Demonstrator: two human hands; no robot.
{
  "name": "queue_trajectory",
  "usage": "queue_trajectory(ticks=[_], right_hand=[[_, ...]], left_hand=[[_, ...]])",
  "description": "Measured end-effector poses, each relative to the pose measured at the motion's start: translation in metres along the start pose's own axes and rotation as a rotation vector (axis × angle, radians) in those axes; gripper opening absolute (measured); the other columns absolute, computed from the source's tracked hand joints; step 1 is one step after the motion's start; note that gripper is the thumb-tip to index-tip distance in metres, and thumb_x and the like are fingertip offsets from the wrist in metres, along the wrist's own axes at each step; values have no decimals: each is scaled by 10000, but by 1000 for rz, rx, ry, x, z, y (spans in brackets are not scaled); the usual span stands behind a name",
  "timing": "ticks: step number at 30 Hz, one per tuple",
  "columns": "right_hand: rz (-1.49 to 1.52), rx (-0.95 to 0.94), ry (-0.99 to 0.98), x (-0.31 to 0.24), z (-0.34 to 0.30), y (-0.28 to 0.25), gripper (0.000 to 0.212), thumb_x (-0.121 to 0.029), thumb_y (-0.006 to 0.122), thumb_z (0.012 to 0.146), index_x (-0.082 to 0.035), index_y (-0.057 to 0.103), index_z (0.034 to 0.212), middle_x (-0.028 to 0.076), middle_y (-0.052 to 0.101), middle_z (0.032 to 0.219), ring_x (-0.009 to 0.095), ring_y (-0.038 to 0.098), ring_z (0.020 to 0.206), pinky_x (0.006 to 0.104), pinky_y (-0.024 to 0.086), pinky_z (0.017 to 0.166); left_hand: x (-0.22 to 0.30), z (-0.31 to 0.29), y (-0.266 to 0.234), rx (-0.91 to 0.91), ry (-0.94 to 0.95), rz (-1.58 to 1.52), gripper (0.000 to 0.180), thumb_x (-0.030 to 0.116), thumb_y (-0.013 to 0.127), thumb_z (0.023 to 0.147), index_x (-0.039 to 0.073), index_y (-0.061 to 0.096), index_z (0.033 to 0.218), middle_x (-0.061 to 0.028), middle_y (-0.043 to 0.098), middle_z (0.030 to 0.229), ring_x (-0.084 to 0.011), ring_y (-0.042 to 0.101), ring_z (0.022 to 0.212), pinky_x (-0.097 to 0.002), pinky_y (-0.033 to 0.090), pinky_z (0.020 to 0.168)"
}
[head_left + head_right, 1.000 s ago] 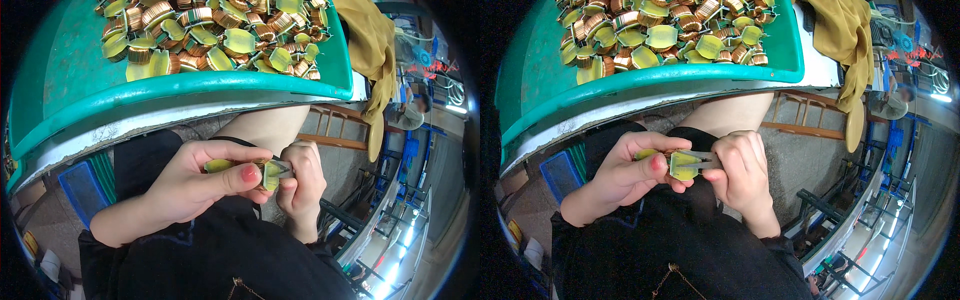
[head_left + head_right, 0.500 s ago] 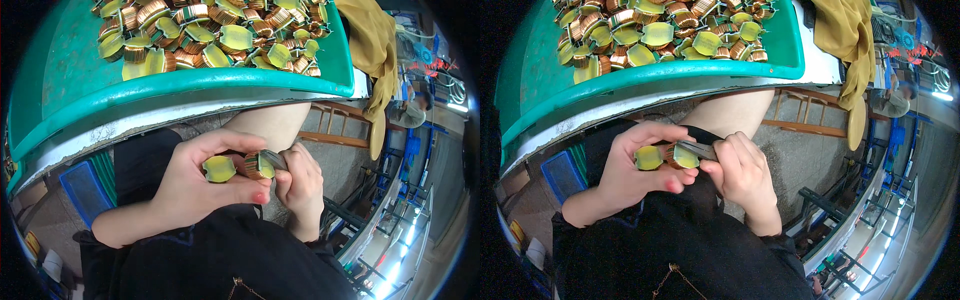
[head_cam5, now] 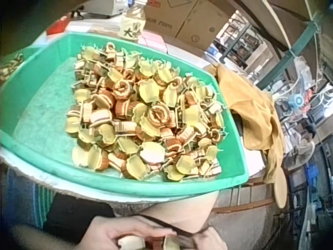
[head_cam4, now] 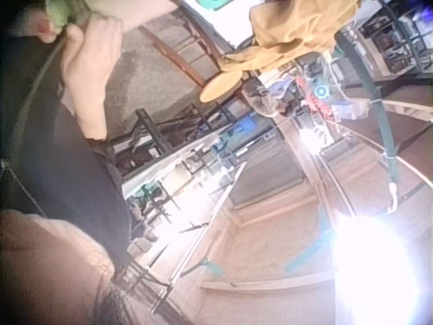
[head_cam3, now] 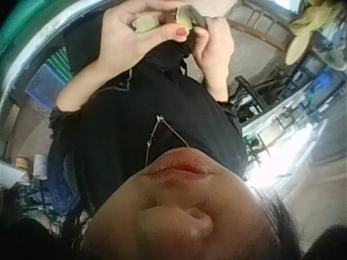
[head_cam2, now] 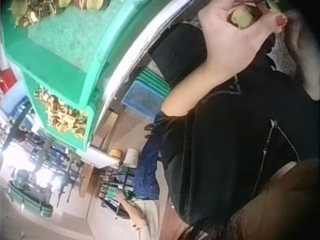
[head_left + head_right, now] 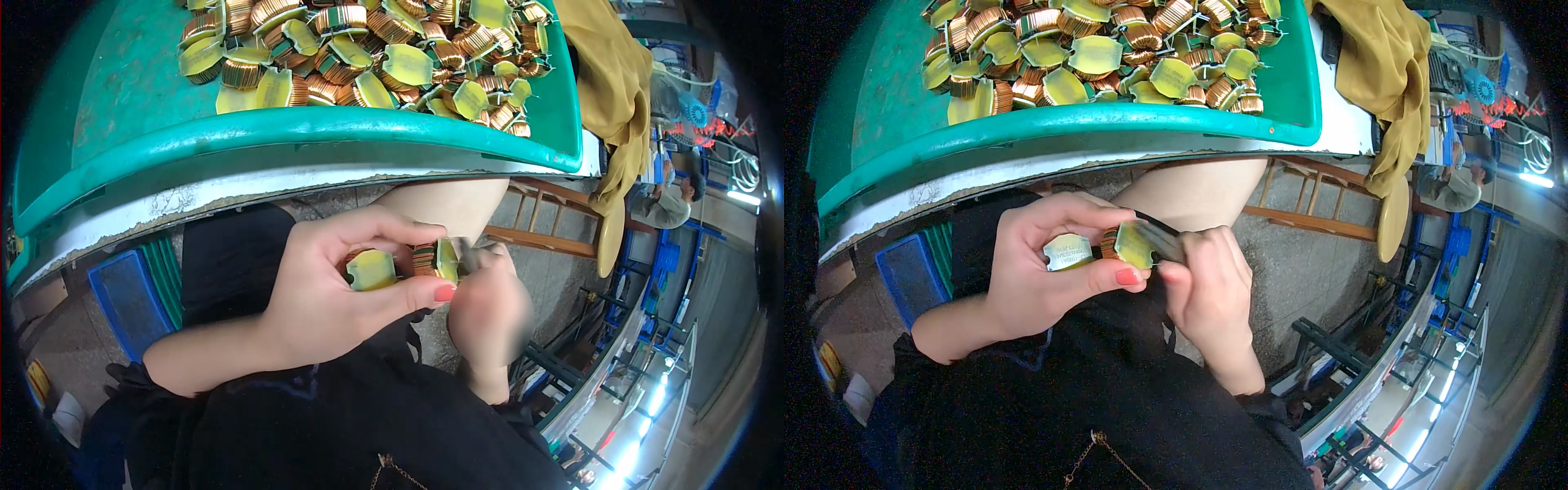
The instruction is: Trimming excess material from small gold-colored metal components using scissors.
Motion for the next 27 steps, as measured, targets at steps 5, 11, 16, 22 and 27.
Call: queue_trajectory(ticks=[5,11,16,22,27], right_hand=[[385,136,137,19,-8,-10,281,-274,527,878,5,535,847,109,499,743,239,440,624,332,407,606],[121,-26,-9,3,-6,1,305,-300,509,892,2,542,859,114,516,783,247,454,669,339,411,654],[68,-30,-74,-6,0,4,318,-318,517,891,-4,542,845,112,513,778,248,454,664,340,412,649],[-37,-52,-134,-15,3,5,339,-340,528,886,-11,533,805,101,487,725,238,434,609,329,406,592],[-55,-78,-144,-13,2,7,346,-346,526,889,-16,523,783,91,462,687,229,412,570,322,398,553]], left_hand=[[-4,0,-5,81,-79,-132,326,4,764,672,-6,647,975,-48,642,825,-87,559,687,-185,447,636],[5,0,-7,73,40,-71,329,-13,764,665,-11,647,972,-52,645,839,-90,563,696,-191,451,649],[8,0,-5,43,81,-32,337,-32,764,654,-15,648,970,-62,650,856,-97,569,707,-199,454,661],[7,-1,-5,34,119,-6,346,-51,761,644,-20,650,970,-79,654,874,-110,580,719,-204,456,669],[11,-1,-5,12,142,23,340,-60,754,645,-24,650,966,-92,654,894,-122,588,729,-210,458,674]])
Point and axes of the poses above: each hand's wrist, its own z-axis towards the middle knuckle, its own y-axis out of the palm, x = y × z, the point moved 10 cm from there along z, towards the middle knuckle
